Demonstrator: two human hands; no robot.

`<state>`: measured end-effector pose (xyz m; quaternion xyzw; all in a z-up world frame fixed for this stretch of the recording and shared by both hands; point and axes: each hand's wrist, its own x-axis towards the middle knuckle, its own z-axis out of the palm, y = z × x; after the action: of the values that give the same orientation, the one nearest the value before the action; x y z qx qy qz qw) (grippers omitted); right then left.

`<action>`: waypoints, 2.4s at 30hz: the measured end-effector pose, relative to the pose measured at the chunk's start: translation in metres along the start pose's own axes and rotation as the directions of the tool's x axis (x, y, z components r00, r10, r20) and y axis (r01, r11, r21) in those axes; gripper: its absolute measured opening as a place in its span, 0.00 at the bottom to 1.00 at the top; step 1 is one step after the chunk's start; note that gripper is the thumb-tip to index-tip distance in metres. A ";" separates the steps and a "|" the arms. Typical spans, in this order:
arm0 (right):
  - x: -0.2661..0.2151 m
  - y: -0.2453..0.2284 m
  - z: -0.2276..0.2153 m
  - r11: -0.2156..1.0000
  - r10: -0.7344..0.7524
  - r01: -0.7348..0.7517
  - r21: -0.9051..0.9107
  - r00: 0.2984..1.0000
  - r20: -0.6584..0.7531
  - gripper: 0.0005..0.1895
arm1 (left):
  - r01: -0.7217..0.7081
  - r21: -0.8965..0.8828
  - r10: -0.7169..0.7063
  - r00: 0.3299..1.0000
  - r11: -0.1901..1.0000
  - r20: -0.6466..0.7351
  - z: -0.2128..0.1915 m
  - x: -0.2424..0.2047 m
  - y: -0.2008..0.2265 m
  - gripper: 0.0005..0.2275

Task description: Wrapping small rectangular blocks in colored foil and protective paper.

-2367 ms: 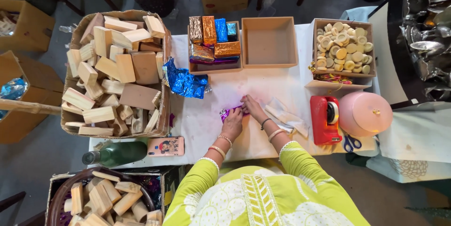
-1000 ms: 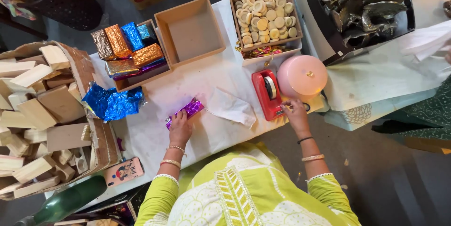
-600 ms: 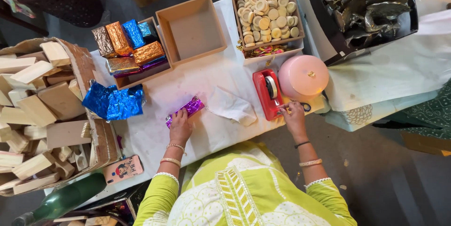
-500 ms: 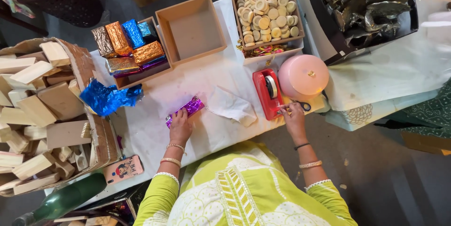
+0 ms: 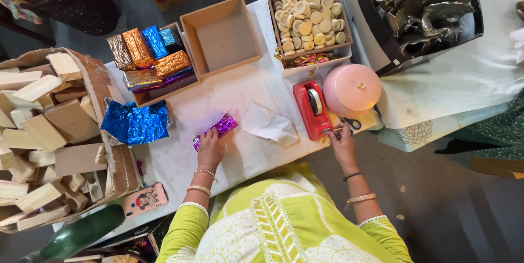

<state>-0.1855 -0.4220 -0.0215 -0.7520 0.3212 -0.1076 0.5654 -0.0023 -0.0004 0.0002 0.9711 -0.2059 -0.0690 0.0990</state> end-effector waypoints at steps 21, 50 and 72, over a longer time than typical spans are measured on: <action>-0.067 0.089 0.066 1.000 -0.002 0.002 0.007 1.000 -0.029 0.03 | 0.034 -0.096 -0.044 0.994 0.995 -0.100 0.005 -0.005 0.006 0.27; 0.022 -0.118 0.325 0.689 -0.417 0.711 -0.140 0.547 0.726 0.03 | -0.017 -0.103 0.003 0.991 0.995 -0.137 -0.004 -0.008 0.009 0.26; 0.064 -0.077 0.341 0.910 -0.110 0.376 -0.175 0.625 0.773 0.09 | -0.019 -0.110 0.004 0.990 0.994 -0.140 0.009 -0.007 0.003 0.26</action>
<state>0.0703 -0.1824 -0.0782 -0.8466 -0.0331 0.1883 0.4967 -0.0115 -0.0020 -0.0067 0.9653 -0.1999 -0.0116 0.1675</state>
